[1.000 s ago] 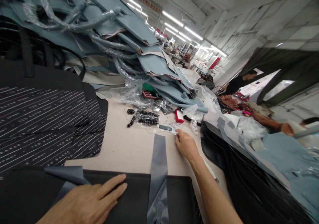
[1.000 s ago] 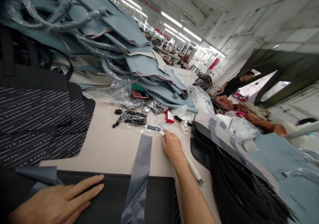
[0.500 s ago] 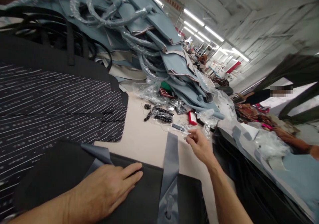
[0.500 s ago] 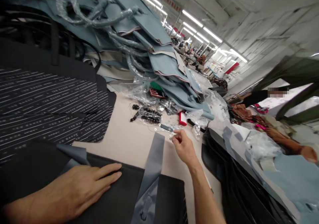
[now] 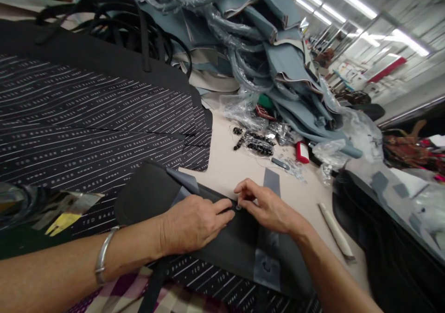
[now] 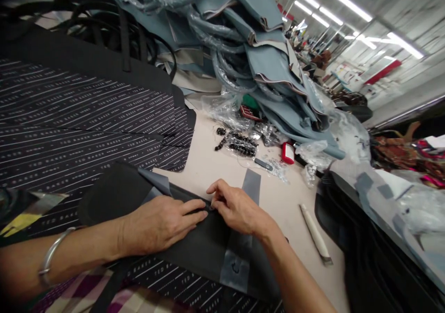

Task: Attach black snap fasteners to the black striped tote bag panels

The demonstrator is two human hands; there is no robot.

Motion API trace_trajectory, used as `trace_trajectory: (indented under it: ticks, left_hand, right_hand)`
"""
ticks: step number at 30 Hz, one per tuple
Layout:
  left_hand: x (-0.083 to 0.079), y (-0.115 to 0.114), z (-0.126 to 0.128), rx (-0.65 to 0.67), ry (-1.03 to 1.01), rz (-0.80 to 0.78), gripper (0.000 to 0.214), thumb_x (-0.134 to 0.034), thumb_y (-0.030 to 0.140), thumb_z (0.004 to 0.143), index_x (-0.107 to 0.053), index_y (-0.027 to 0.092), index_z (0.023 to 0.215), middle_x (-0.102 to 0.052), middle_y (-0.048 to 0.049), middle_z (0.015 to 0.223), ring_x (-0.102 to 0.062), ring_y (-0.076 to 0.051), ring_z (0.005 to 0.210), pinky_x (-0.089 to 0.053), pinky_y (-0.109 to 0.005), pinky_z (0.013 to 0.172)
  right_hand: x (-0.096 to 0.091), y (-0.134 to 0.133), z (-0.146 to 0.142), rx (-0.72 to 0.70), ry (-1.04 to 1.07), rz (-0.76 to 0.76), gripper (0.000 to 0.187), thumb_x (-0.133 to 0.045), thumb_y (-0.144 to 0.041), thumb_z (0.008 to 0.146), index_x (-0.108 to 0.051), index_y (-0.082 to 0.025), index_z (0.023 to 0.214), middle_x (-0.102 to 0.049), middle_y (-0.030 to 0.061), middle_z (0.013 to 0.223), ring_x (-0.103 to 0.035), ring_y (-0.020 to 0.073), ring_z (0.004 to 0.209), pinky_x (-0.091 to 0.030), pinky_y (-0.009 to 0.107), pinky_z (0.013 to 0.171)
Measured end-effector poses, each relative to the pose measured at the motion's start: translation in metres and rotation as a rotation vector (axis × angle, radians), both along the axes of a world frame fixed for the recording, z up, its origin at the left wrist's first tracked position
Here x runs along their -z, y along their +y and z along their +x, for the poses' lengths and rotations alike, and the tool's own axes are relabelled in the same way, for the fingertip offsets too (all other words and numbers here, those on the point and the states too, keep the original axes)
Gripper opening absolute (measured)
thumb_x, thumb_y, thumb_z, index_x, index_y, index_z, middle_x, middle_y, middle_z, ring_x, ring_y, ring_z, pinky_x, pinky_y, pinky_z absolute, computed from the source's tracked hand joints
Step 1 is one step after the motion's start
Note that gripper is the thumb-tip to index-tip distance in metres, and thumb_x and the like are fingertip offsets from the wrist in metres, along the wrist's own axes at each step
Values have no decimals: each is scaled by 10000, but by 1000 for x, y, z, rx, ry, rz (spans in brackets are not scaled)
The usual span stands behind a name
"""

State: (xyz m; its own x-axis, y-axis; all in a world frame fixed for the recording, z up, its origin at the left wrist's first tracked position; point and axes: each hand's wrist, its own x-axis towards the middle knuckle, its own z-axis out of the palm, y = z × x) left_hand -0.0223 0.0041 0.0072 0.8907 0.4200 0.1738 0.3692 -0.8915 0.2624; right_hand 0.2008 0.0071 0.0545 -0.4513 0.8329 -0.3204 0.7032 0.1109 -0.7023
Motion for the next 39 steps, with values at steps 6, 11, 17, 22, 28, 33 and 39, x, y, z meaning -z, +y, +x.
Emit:
trace_trajectory:
  ticks: [6, 11, 17, 22, 28, 33, 39]
  left_hand:
    - [3, 0, -1, 6, -4, 1, 290, -457, 223, 945, -552, 197, 1218, -644, -33, 1039, -630, -156, 623, -474, -306, 508]
    - [5, 0, 0, 9, -7, 0, 340, -451, 225, 949, -512, 165, 1278, -649, -60, 1050, -650, -168, 659, -502, -312, 543]
    - [0, 0, 0, -16, 27, -30, 344, -442, 237, 957, -518, 180, 1287, -625, -74, 1169, -669, -178, 717, -538, -325, 594]
    - [1, 0, 1, -2, 34, 42, 364, -444, 251, 964, -519, 175, 1312, -592, -77, 1331, -661, -172, 702, -542, -341, 598]
    - [5, 0, 1, 10, 10, 68, 339, -465, 234, 952, -548, 177, 1275, -609, -67, 1334, -663, -161, 683, -526, -325, 573]
    - [7, 0, 0, 9, 4, 68, 355, -493, 184, 923, -547, 194, 1274, -590, -40, 1369, -680, -176, 739, -541, -345, 610]
    - [9, 0, 0, 2, -5, 65, 363, -513, 161, 906, -563, 194, 1264, -604, -71, 1347, -687, -178, 772, -535, -319, 641]
  right_hand:
    - [-1, 12, -7, -125, -63, -2, 273, -455, -29, 833, -510, -210, 1030, -633, -28, 806, -576, 118, 710, -433, 238, 688]
    - [-7, 21, -15, -208, -210, 11, 274, -460, -33, 820, -541, -198, 1024, -653, -10, 792, -600, 136, 701, -423, 242, 658]
    - [-2, 15, -18, -201, -212, 81, 337, -464, -28, 808, -567, -196, 1081, -701, 29, 896, -646, 159, 796, -459, 263, 722]
    - [7, -12, 13, 169, -136, 330, 299, -515, -199, 880, -580, -211, 1172, -684, 63, 1029, -651, 171, 844, -504, 307, 791]
    - [22, -65, 143, 951, -642, 575, 513, -501, -426, 832, -592, -123, 1236, -637, 207, 1209, -598, 377, 1100, -419, 551, 987]
    - [37, -101, 201, 1117, -563, 427, 470, -556, -442, 749, -681, -88, 1032, -656, 268, 1093, -556, 454, 1128, -364, 631, 1001]
    - [31, -103, 177, 1264, -170, 587, 435, -680, -514, 676, -659, -184, 960, -666, 110, 933, -614, 333, 971, -401, 583, 990]
